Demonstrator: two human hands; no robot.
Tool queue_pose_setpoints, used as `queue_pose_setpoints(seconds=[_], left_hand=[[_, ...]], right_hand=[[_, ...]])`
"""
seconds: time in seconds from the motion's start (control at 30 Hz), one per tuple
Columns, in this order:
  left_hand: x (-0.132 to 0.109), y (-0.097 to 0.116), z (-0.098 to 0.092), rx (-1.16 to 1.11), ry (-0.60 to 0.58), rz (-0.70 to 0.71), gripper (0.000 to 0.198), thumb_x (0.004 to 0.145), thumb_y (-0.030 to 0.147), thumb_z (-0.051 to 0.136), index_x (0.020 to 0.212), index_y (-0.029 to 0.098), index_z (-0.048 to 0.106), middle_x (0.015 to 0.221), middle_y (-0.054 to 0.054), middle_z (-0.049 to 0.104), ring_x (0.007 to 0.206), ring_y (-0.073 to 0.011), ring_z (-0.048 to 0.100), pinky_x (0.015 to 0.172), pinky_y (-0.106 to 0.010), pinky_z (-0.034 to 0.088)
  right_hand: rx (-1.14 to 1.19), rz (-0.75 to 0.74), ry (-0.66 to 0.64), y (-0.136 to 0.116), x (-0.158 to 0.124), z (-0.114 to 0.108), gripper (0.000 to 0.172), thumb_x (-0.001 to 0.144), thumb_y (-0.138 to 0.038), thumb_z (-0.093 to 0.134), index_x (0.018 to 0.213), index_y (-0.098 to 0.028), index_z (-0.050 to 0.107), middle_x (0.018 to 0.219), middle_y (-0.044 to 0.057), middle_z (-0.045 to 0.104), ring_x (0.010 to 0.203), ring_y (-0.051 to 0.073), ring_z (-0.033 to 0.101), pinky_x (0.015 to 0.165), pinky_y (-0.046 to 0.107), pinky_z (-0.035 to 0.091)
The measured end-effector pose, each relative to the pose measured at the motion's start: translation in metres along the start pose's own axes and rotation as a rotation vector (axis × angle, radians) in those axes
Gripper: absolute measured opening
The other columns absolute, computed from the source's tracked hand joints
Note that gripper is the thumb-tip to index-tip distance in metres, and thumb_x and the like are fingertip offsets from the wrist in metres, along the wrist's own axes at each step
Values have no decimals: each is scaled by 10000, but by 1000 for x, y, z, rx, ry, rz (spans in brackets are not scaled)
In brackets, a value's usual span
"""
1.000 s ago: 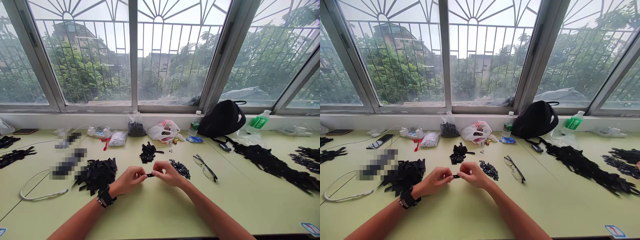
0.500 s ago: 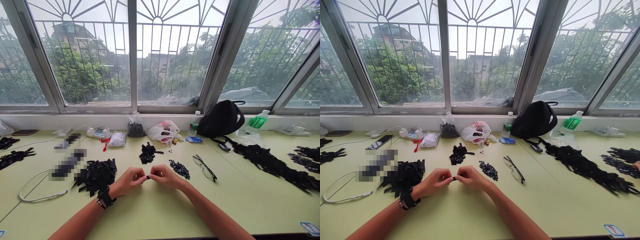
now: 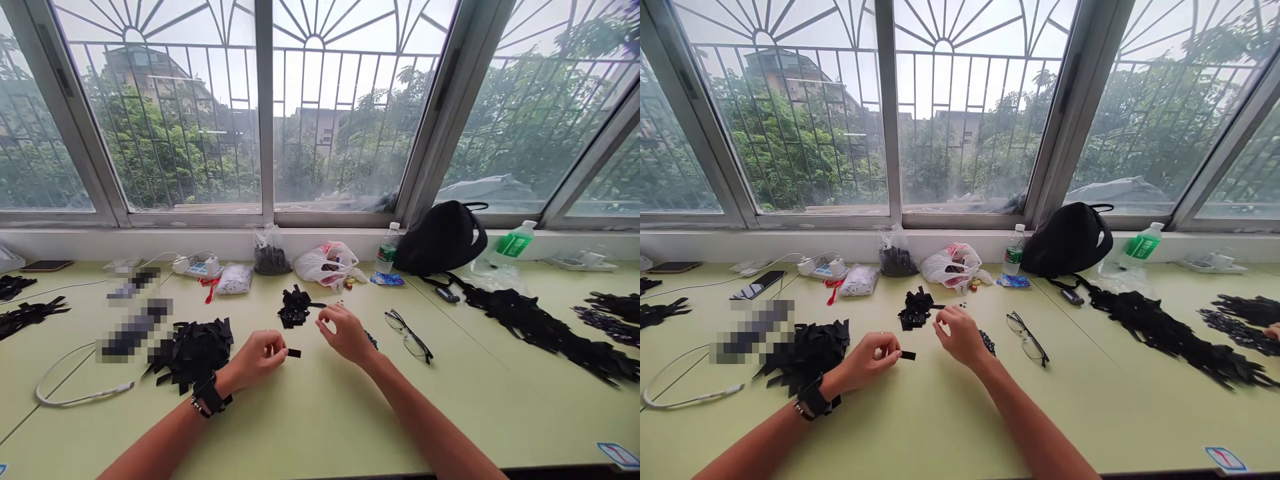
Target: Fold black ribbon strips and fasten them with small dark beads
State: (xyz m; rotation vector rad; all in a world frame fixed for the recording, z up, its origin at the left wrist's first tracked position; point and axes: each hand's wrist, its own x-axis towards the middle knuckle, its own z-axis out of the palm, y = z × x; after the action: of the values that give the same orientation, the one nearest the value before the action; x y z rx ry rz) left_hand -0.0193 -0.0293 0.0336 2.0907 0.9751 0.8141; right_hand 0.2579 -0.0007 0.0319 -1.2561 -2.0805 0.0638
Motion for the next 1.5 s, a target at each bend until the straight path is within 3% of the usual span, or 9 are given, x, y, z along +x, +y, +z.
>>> queue_pose_setpoints(seconds=[0.13,0.33,0.57,0.83,1.5], left_hand=[[0,-2,1,-28,15,13,191,885,203,587,700,166,564,671,17,538,651,-123,450,590,-239,325],[0,-5,2,-44,13,8,182,856,183,597,678,160,566,637,26,512,629,-114,430,582,-234,319],[-1,-8,2,-30,-9,-19,274,909,304,628,680,154,606,612,15,544,602,-117,425,558,-240,314],[-1,-6,0,2,-5,-15,318,928,339,632,672,157,583,624,20,532,611,-115,424,564,-242,314],[-1,-8,2,-15,12,-13,232,881,293,649,702,147,673,623,0,575,601,-120,460,548,-235,344]], right_hand=[[-264,84,19,18,3,-16,106,985,-260,601,970,-213,694,979,66,724,954,240,641,817,334,468],[-416,149,-129,16,0,-18,169,996,-312,612,1060,-209,730,1005,88,739,988,254,669,821,322,454],[-410,223,-262,13,-1,-18,201,1002,-344,600,976,-206,744,961,82,743,933,227,676,758,287,417],[-394,209,-294,14,-5,-16,319,984,-344,621,702,-194,632,781,49,692,767,189,625,652,293,308],[-434,198,-284,16,-5,-16,382,996,-364,611,655,-191,594,725,49,649,724,186,579,643,299,277]])
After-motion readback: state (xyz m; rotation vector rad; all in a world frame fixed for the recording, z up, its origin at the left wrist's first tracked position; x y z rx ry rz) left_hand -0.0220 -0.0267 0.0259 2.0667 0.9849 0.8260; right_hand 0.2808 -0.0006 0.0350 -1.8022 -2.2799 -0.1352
